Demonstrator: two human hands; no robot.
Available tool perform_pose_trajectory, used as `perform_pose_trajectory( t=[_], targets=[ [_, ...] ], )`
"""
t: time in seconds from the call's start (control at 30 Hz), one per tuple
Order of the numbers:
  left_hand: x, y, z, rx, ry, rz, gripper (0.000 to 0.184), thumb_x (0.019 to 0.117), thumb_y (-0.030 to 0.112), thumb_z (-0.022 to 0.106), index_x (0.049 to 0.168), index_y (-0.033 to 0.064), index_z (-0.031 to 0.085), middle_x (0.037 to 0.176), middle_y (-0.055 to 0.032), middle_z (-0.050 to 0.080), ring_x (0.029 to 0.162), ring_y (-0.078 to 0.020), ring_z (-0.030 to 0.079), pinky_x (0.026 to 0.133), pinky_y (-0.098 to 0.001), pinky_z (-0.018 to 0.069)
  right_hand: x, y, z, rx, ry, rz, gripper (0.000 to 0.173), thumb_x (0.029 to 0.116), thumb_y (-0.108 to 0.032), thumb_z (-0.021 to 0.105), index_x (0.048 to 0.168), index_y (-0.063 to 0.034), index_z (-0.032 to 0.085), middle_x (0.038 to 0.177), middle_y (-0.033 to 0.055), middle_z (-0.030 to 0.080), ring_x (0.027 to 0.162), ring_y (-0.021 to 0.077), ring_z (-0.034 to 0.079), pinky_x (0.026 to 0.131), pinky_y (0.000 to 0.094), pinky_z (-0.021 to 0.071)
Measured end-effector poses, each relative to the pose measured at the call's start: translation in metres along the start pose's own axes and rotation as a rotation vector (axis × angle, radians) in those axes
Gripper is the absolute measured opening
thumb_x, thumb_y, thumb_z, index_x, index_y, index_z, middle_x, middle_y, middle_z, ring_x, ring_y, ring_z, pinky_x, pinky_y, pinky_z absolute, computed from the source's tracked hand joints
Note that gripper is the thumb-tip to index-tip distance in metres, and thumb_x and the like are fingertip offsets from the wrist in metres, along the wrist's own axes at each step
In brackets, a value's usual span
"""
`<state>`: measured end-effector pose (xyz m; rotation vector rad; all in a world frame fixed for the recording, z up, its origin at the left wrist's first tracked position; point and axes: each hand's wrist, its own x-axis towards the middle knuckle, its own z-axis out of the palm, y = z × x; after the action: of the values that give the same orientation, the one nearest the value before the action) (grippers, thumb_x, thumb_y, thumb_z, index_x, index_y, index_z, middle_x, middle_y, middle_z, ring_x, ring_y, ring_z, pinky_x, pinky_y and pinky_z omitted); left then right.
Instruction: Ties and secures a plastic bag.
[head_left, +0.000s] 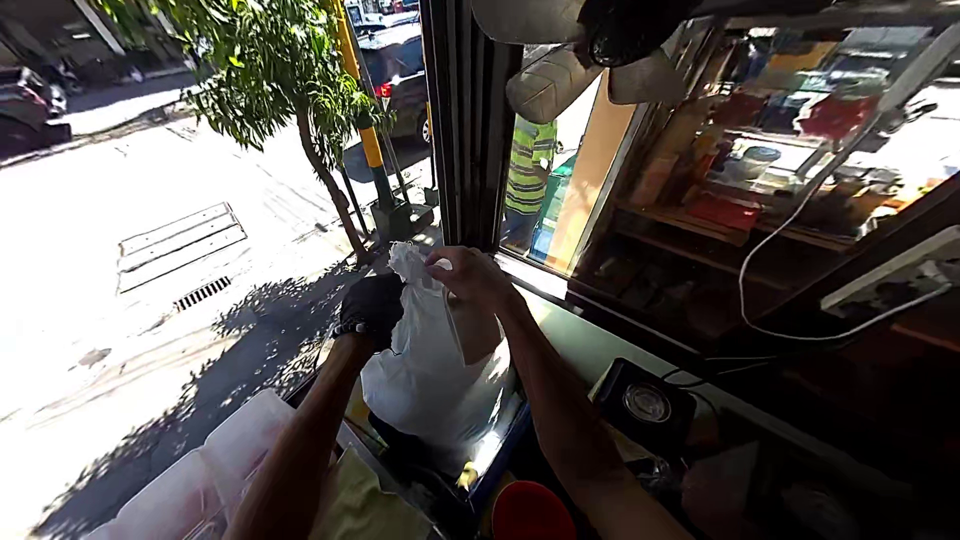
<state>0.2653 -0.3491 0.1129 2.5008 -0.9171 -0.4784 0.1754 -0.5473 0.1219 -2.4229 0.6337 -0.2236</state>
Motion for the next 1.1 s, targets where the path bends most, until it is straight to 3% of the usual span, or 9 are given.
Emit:
perform_pose_trajectory(
  t=[0.17, 0.4, 0.5, 0.6, 0.67, 0.8, 0.9, 0.97, 1.1],
  targets=[
    [-0.015, 0.02, 0.064, 0.468, 0.169, 0.23, 0.033, 0.096, 0.002, 0.056, 0.124, 0.012, 0.071, 0.118, -0.0208, 0.067, 0.106, -0.0416, 0.067, 0.079, -0.0556, 0.0555, -0.01, 0.001, 0.022, -0.002, -0.279, 0.15, 0.073, 0.1015, -0.07, 0.037, 0.095, -0.0078, 0.074, 0.086, 0.0137, 0.069, 0.08, 0.0309, 0.065, 0.076, 0.059, 0.0497],
    [0.004, 0.0, 0.031, -0.028, 0.074, 0.123, 0.039, 0.0988, 0.038, 0.059, 0.124, 0.0088, 0.062, 0.098, -0.0156, 0.069, 0.089, -0.0354, 0.067, 0.077, -0.0599, 0.0516, -0.013, 0.064, 0.067, 0.442, -0.159, 0.145, 0.024, 0.101, -0.025, 0.061, 0.096, -0.0041, 0.072, 0.078, 0.0063, 0.063, 0.07, 0.016, 0.057, 0.07, 0.0415, 0.0486],
    [0.071, -0.023, 0.049, -0.17, 0.147, 0.178, 0.072, 0.0848, 0.037, 0.083, 0.143, 0.0118, 0.05, 0.122, -0.0189, 0.065, 0.107, -0.0373, 0.065, 0.09, -0.0601, 0.0524, -0.014, 0.065, 0.07, 0.482, -0.094, 0.066, 0.023, 0.1035, -0.024, 0.058, 0.101, -0.0046, 0.069, 0.08, 0.0093, 0.063, 0.071, 0.0191, 0.059, 0.069, 0.0432, 0.0496],
    [0.116, -0.018, 0.046, -0.339, 0.059, 0.285, 0.042, 0.0961, 0.017, 0.071, 0.134, 0.0025, 0.059, 0.125, -0.0177, 0.065, 0.113, -0.0266, 0.063, 0.1, -0.0445, 0.0495, -0.01, 0.075, 0.061, 0.374, -0.158, 0.066, 0.028, 0.104, -0.027, 0.055, 0.105, -0.0049, 0.071, 0.086, 0.0111, 0.067, 0.077, 0.0213, 0.062, 0.075, 0.047, 0.0513],
    [0.091, -0.004, 0.029, -0.444, 0.088, 0.146, 0.019, 0.102, 0.006, 0.057, 0.12, -0.0001, 0.061, 0.106, -0.0095, 0.062, 0.093, -0.0138, 0.058, 0.081, -0.0301, 0.0478, -0.001, 0.087, 0.045, 0.247, -0.136, 0.153, 0.031, 0.1035, -0.031, 0.054, 0.104, -0.0064, 0.072, 0.089, 0.0119, 0.067, 0.081, 0.0251, 0.062, 0.078, 0.0519, 0.0488],
    [0.078, 0.012, 0.064, -0.278, 0.132, 0.297, 0.028, 0.0956, 0.001, 0.064, 0.124, 0.0027, 0.068, 0.141, -0.0189, 0.056, 0.136, -0.035, 0.046, 0.114, -0.0526, 0.0363, 0.026, 0.088, 0.019, 0.145, 0.14, 0.155, 0.032, 0.104, -0.038, 0.057, 0.112, -0.0107, 0.072, 0.098, 0.021, 0.071, 0.092, 0.0429, 0.068, 0.075, 0.0675, 0.0499],
    [0.074, 0.012, 0.125, 0.052, 0.214, 0.421, 0.048, 0.0917, 0.027, 0.069, 0.139, 0.0266, 0.064, 0.155, -0.0202, 0.044, 0.147, -0.0432, 0.033, 0.119, -0.0655, 0.0205, 0.037, 0.058, 0.018, 0.03, 0.233, -0.086, 0.032, 0.1046, -0.042, 0.056, 0.107, -0.0153, 0.073, 0.083, 0.0145, 0.069, 0.073, 0.036, 0.067, 0.062, 0.0601, 0.052],
    [0.059, 0.022, 0.13, 0.141, 0.135, 0.385, 0.06, 0.0945, 0.031, 0.066, 0.15, 0.0169, 0.051, 0.164, -0.0235, 0.03, 0.154, -0.0438, 0.02, 0.122, -0.0671, 0.0079, 0.033, 0.031, 0.014, -0.086, 0.166, -0.239, 0.029, 0.1037, -0.038, 0.06, 0.099, -0.0137, 0.075, 0.073, 0.008, 0.067, 0.066, 0.0278, 0.066, 0.062, 0.0552, 0.053],
    [0.044, 0.001, 0.145, -0.028, 0.395, 0.374, 0.068, 0.0863, 0.002, 0.064, 0.151, 0.0191, 0.051, 0.154, -0.0193, 0.048, 0.144, -0.0429, 0.04, 0.118, -0.0618, 0.029, -0.013, 0.026, 0.002, -0.027, 0.051, -0.159, 0.026, 0.0996, -0.032, 0.064, 0.091, -0.009, 0.072, 0.066, 0.0057, 0.061, 0.063, 0.0232, 0.06, 0.061, 0.0513, 0.05]
  ],
)
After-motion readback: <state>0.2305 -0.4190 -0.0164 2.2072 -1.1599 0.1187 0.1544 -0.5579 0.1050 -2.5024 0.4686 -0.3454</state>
